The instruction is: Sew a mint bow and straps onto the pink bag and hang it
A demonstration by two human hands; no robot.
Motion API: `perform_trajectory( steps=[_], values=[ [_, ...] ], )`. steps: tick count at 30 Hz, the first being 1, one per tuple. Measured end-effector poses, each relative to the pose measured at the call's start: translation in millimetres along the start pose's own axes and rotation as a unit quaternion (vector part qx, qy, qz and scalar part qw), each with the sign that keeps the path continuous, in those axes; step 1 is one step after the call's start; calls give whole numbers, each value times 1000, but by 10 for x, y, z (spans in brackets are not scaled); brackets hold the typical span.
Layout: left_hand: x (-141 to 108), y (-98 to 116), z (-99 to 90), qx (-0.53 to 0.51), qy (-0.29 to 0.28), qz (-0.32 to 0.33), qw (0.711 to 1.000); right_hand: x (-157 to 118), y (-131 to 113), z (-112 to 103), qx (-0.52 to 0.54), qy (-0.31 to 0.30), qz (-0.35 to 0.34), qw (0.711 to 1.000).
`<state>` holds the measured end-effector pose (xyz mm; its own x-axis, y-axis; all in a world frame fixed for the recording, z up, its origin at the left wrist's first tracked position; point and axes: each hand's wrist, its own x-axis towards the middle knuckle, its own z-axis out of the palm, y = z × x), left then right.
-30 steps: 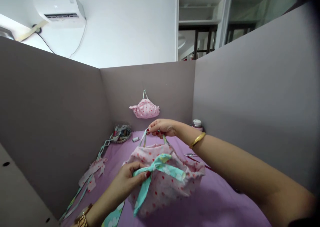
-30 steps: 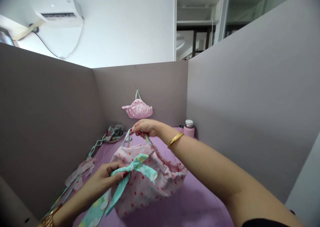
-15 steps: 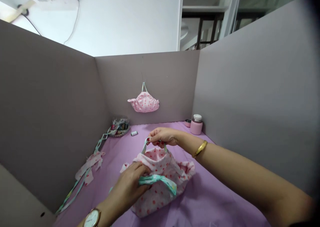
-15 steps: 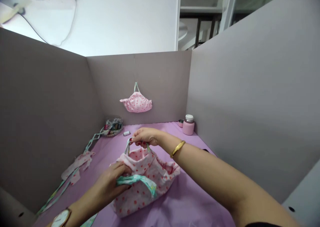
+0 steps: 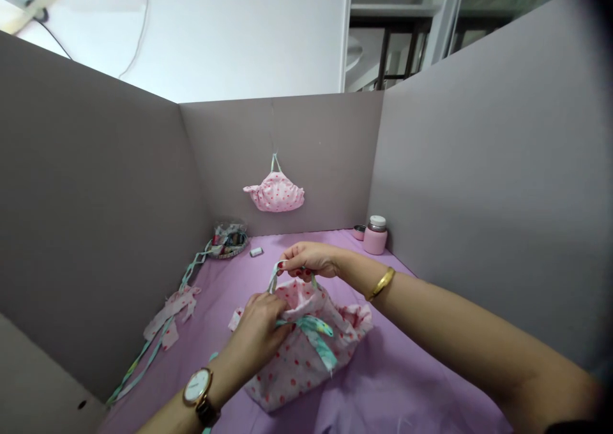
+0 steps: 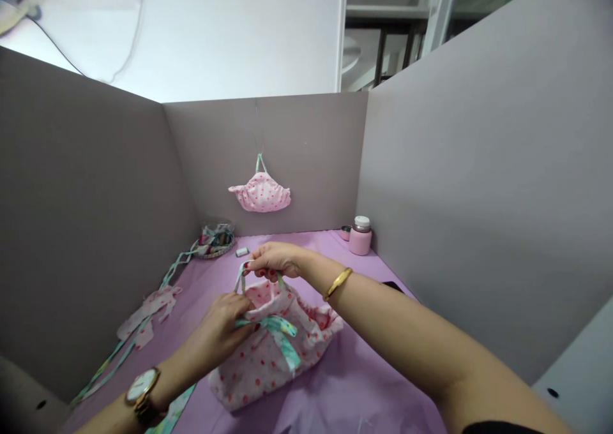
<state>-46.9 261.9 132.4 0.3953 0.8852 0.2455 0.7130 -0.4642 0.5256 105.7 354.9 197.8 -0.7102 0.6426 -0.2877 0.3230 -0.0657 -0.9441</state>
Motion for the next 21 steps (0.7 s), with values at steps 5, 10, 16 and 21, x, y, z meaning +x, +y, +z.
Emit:
perform_trajectory(
  steps=[5,10,16,21],
  values=[
    [76,-70,-7,-130,-24,-28,991,7,60,-5,-46,91,-47,994],
    [74,-178,-8,-250,-5,-70,966,-313,196,-4,-98,310,-168,931],
    [65,-216,92,-356,27,-115,927,-566,856,307,-114,165,-87,976],
    [36,-143,122,-453,-31,-146,879,-431,1143,581,34,163,-166,972]
  ],
)
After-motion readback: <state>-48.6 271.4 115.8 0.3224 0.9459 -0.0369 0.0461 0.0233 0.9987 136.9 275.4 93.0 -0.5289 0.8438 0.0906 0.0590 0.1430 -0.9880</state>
